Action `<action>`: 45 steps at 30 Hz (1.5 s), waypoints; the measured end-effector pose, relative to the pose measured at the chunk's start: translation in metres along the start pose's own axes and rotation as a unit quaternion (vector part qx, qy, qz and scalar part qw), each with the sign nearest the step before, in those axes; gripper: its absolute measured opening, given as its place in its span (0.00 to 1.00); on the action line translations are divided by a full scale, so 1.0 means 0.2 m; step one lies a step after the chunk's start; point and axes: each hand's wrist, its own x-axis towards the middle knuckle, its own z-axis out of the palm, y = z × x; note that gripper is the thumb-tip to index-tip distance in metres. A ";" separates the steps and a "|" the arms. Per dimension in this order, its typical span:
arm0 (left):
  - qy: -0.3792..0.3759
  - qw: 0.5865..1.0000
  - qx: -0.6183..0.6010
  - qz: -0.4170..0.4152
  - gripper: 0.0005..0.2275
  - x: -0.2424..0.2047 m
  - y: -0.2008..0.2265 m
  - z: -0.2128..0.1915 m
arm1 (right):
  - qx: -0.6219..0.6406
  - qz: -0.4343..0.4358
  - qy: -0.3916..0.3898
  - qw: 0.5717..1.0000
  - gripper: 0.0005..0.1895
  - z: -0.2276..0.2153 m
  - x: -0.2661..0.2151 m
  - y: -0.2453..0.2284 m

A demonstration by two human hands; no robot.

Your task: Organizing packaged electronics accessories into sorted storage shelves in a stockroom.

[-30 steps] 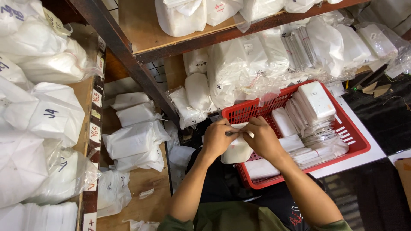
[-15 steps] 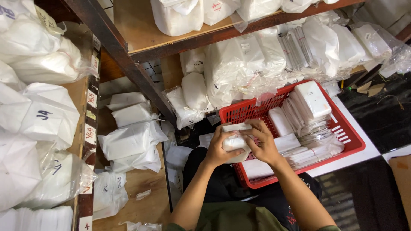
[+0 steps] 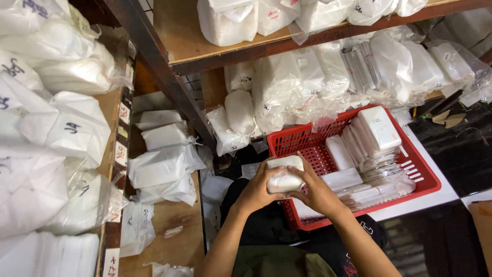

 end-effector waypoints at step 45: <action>0.367 0.858 0.319 -0.165 0.24 1.12 0.71 -1.27 | -0.088 -0.348 0.203 0.911 0.39 -0.09 1.34 -0.65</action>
